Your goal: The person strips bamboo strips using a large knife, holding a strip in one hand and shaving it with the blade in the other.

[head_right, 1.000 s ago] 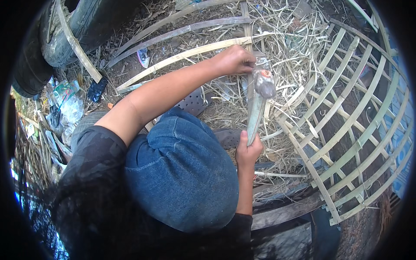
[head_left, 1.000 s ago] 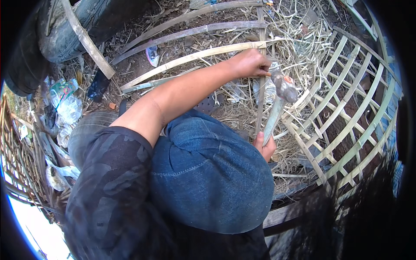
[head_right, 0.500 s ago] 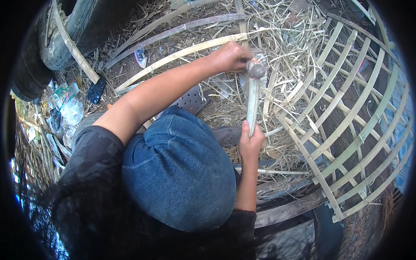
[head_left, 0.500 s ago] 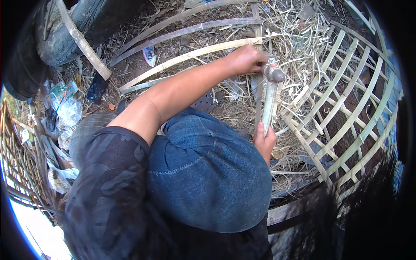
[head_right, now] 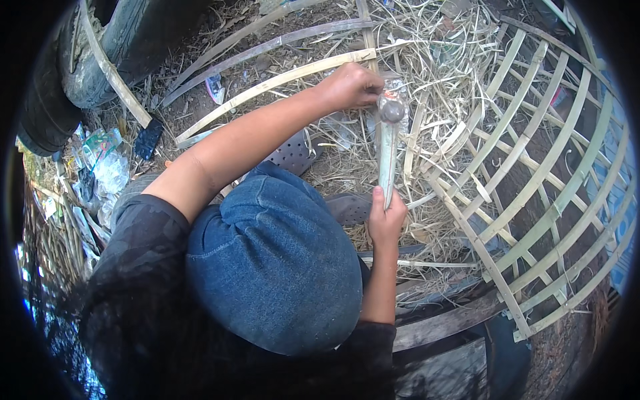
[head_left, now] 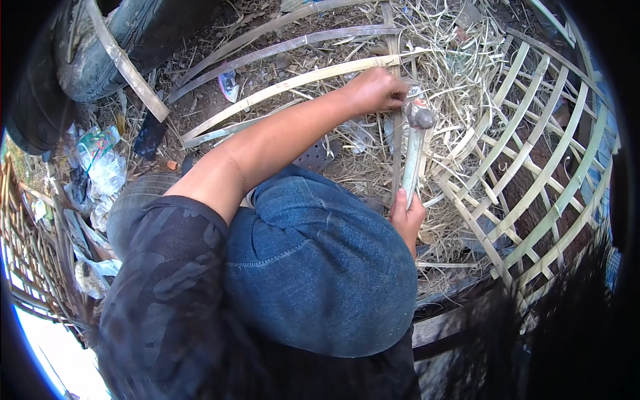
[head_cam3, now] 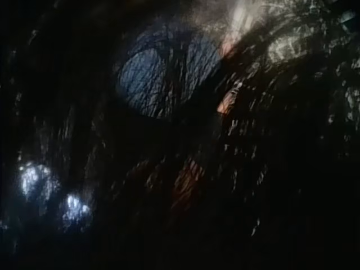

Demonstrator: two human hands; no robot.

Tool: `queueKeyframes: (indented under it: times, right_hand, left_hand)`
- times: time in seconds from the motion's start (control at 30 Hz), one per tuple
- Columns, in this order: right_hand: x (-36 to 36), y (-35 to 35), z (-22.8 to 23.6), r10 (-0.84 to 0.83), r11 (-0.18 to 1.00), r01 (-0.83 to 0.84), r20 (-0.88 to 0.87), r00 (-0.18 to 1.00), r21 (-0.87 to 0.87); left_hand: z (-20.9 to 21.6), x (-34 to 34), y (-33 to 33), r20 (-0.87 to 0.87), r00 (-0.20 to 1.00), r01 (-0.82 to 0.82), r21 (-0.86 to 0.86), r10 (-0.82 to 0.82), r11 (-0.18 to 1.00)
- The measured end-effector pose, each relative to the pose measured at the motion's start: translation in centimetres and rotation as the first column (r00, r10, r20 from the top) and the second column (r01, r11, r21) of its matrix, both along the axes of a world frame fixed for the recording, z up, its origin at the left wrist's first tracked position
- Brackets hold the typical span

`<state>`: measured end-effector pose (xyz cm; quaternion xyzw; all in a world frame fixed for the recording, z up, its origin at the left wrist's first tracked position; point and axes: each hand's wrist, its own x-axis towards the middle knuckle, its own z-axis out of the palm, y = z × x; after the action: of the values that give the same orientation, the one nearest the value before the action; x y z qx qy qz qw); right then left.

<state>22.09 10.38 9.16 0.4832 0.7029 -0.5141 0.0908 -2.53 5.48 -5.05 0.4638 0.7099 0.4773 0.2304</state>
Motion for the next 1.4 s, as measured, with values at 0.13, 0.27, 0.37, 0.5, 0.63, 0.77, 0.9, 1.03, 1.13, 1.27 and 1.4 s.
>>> queueKeyframes:
  times: [0.13,0.27,0.37,0.5,0.63,0.77,0.9,1.03,1.13,1.27,1.4]
  right_hand:
    - [0.5,-0.2,0.3,-0.033,0.999,0.033,-0.038,0.999,0.012]
    - [1.6,-0.9,1.3,-0.087,0.995,0.090,-0.070,0.994,0.044]
    - [1.5,-1.5,2.0,-0.196,0.981,0.195,-0.075,0.978,-0.018]
    - [2.9,-2.1,0.4,-0.175,0.985,0.172,-0.177,0.968,-0.033]
    - [2.1,-1.8,0.8,-0.194,0.981,0.190,-0.113,0.974,-0.049]
    - [1.8,-2.1,0.1,-0.145,0.989,0.143,-0.077,0.986,-0.041]
    - [1.8,-2.2,-0.8,-0.097,0.995,0.096,-0.045,0.994,-0.020]
    - [1.6,-2.0,-1.1,-0.073,0.997,0.073,-0.039,0.997,-0.003]
    - [1.6,-1.5,-1.7,-0.077,0.997,0.077,-0.022,0.997,0.007]
    - [0.9,-0.9,-1.7,-0.013,1.000,0.012,-0.043,0.999,-0.009]
    - [0.9,-1.4,0.3,-0.057,0.998,0.053,-0.159,0.986,-0.025]
  left_hand:
    - [-0.1,0.3,0.3,0.013,1.000,-0.008,0.059,0.007,0.998]
    - [0.1,0.4,0.2,0.065,0.998,-0.022,0.063,0.018,0.998]
    - [0.2,0.2,-0.2,0.022,0.999,-0.037,0.056,0.036,0.998]
    - [-0.3,0.2,0.0,-0.005,1.000,-0.028,0.065,0.028,0.998]
    - [0.4,0.3,-0.2,0.022,1.000,-0.018,0.023,0.017,1.000]
    - [0.1,0.2,-0.2,0.084,0.996,-0.026,0.074,0.020,0.997]
    - [0.1,0.0,-0.4,0.127,0.992,0.003,0.018,-0.005,1.000]
    - [0.3,0.0,-0.4,0.101,0.995,0.015,0.026,-0.018,1.000]
    - [-0.5,0.0,-0.3,0.121,0.993,0.003,0.039,-0.008,0.999]
    - [-0.6,0.0,-0.4,0.089,0.996,-0.006,0.076,-0.001,0.997]
    - [0.4,-0.1,-0.3,0.104,0.994,0.040,0.000,-0.040,0.999]
